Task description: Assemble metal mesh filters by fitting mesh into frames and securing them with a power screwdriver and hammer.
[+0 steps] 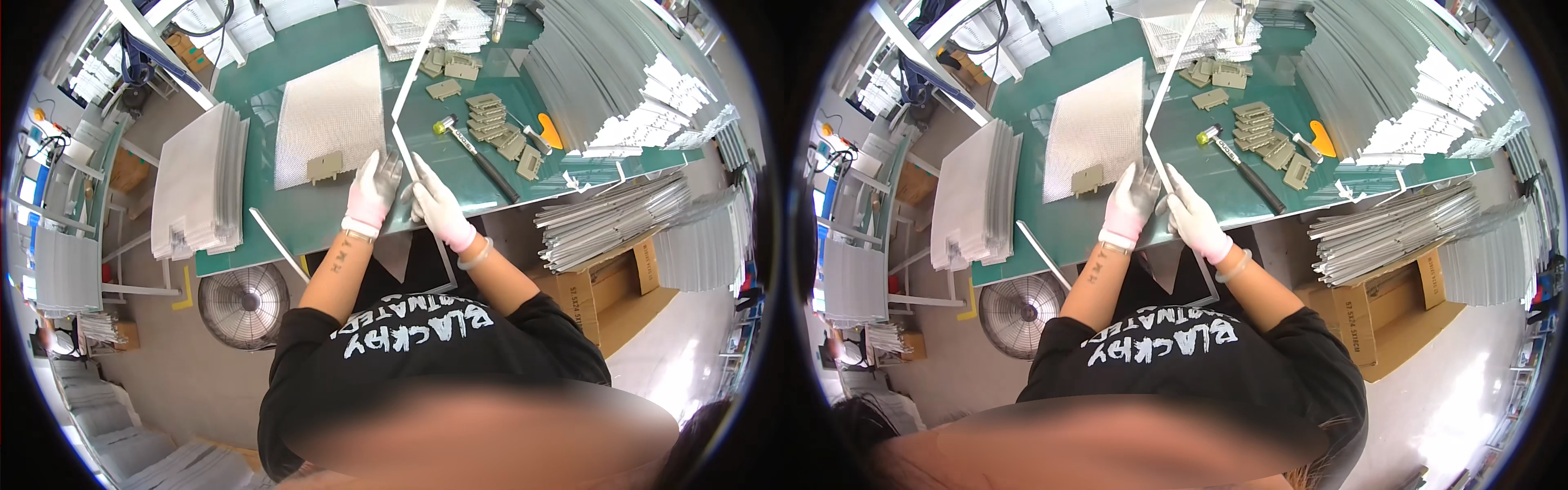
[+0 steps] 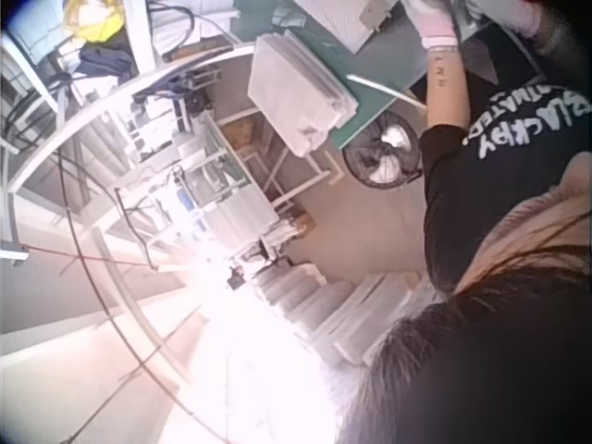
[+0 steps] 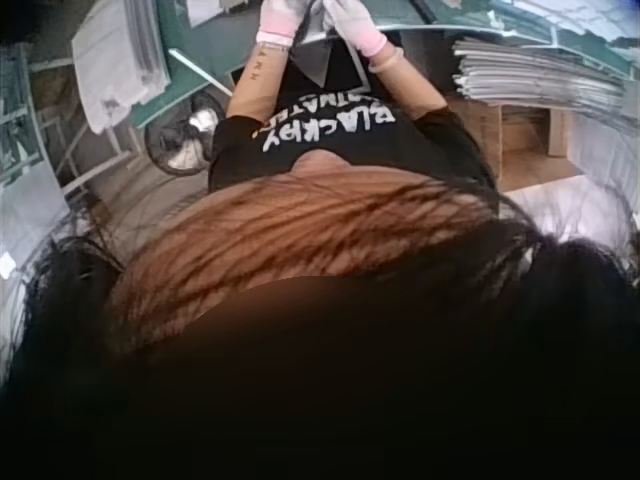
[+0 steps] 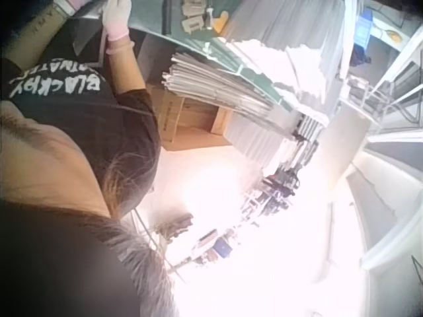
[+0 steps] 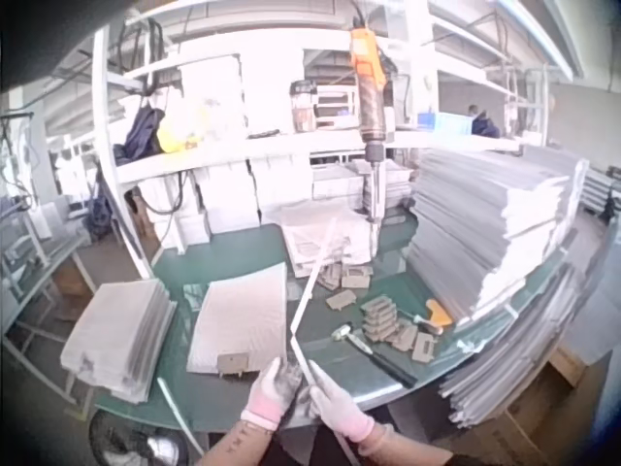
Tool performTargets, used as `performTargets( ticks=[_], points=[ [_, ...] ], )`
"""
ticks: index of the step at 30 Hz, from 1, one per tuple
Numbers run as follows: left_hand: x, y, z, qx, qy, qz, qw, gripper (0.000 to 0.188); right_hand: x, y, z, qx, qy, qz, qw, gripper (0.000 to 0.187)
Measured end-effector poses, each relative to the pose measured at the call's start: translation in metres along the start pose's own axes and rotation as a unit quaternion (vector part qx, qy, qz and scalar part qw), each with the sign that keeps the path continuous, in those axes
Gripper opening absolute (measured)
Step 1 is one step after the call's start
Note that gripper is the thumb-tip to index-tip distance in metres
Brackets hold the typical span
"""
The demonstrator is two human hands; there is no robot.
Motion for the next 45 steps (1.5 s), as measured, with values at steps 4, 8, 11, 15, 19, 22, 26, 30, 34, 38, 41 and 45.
performTargets(
  ticks=[4, 8, 11, 15, 19, 22, 26, 30, 34, 38, 41, 45],
  points=[
    [0.033, 0.004, 0.005, -0.154, -0.037, -0.056, 0.986, 0.015, 0.023, -0.006, -0.005, 0.106, 0.095, -0.020, 0.990, 0.052],
    [0.041, -0.003, 0.013, -0.126, -0.013, -0.094, 0.987, 0.015, 0.020, -0.004, -0.010, 0.127, 0.126, 0.001, 0.984, 0.051],
    [0.040, -0.002, 0.014, -0.019, 0.020, -0.067, 0.997, 0.015, 0.014, -0.002, -0.009, 0.144, 0.120, -0.008, 0.982, 0.051],
    [0.030, 0.007, 0.012, 0.095, 0.064, -0.040, 0.993, 0.016, 0.012, -0.003, -0.015, 0.213, 0.110, -0.002, 0.971, 0.051],
    [0.027, 0.018, 0.006, -0.057, -0.015, -0.090, 0.994, 0.013, 0.010, -0.004, -0.014, 0.191, 0.103, 0.002, 0.976, 0.051],
    [0.032, 0.012, 0.010, -0.029, 0.009, -0.086, 0.996, 0.014, 0.006, 0.006, -0.009, 0.157, 0.094, -0.020, 0.983, 0.055],
    [0.036, 0.007, 0.021, -0.051, 0.010, -0.118, 0.992, 0.015, 0.001, 0.012, -0.007, 0.054, 0.099, -0.040, 0.993, 0.057],
    [0.039, 0.016, 0.016, 0.150, 0.029, -0.117, 0.981, 0.020, 0.000, 0.009, -0.010, 0.025, 0.093, -0.037, 0.995, 0.058],
    [0.044, 0.005, 0.010, 0.043, 0.004, -0.150, 0.988, 0.018, 0.006, 0.011, -0.007, 0.032, 0.089, -0.003, 0.996, 0.057],
    [0.043, 0.005, 0.002, 0.306, 0.104, -0.121, 0.939, 0.019, 0.015, 0.009, -0.011, 0.039, 0.089, 0.011, 0.995, 0.057],
    [0.040, 0.014, 0.000, 0.145, 0.089, -0.110, 0.979, 0.025, 0.018, 0.009, -0.013, 0.042, 0.096, -0.008, 0.994, 0.054],
    [0.038, -0.018, 0.006, 0.185, 0.112, -0.091, 0.972, 0.022, 0.022, 0.011, -0.016, 0.083, 0.109, 0.017, 0.990, 0.053]
  ],
)
Point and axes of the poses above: each hand's wrist, its own x-axis towards the middle knuckle, its own y-axis out of the palm, z = x × y, the point moved 1 cm from there along x, towards the middle knuckle, and after that the axes turned 3 degrees about -y, right-handed, at the moved point
